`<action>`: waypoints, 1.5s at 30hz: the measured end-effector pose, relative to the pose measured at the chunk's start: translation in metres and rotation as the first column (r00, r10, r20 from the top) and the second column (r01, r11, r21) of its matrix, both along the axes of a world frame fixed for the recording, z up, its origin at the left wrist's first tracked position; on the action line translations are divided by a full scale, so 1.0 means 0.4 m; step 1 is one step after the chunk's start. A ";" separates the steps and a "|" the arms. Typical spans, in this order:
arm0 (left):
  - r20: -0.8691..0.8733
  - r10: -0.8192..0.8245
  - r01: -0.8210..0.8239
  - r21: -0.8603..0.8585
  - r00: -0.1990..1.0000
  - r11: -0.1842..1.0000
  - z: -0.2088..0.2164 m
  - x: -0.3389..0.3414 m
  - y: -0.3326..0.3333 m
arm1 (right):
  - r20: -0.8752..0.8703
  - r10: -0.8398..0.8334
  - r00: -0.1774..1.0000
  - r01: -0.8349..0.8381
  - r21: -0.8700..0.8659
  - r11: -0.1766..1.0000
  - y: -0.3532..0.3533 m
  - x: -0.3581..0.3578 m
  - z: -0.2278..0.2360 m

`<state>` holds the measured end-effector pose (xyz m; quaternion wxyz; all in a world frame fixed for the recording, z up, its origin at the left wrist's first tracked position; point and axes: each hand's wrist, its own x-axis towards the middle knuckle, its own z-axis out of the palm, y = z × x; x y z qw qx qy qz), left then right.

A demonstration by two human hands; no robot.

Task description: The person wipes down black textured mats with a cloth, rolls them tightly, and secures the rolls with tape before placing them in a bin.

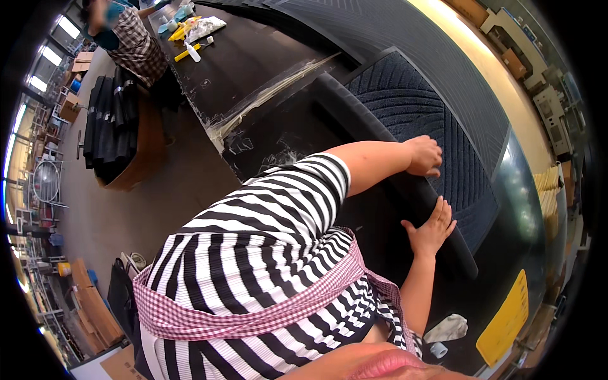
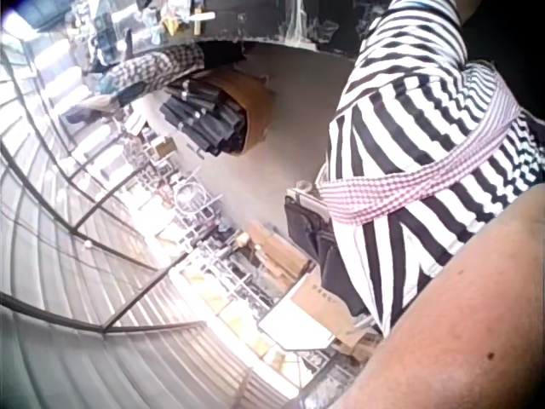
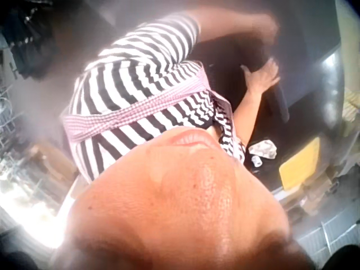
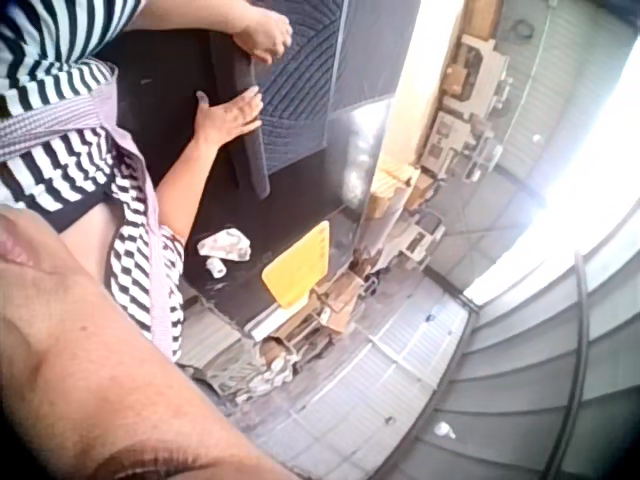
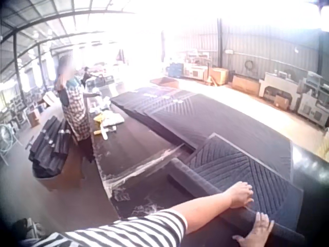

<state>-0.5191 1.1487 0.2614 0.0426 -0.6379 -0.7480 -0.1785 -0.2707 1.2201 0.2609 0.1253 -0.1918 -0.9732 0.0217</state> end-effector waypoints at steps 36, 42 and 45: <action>0.093 0.464 -0.355 -0.520 0.881 0.777 0.108 0.106 -0.903 | -0.015 -0.617 0.787 0.402 -0.746 0.531 -0.070 0.808 -0.090; 0.067 0.965 -0.863 -0.434 0.255 0.258 0.000 -0.108 -1.083 | -0.152 -0.674 0.723 0.023 -0.970 0.243 -0.135 0.823 -0.103; -0.033 0.959 -0.750 -0.632 0.280 0.197 -0.003 -0.150 -1.092 | -0.216 -0.661 0.718 -0.172 -0.976 0.132 -0.158 0.839 -0.107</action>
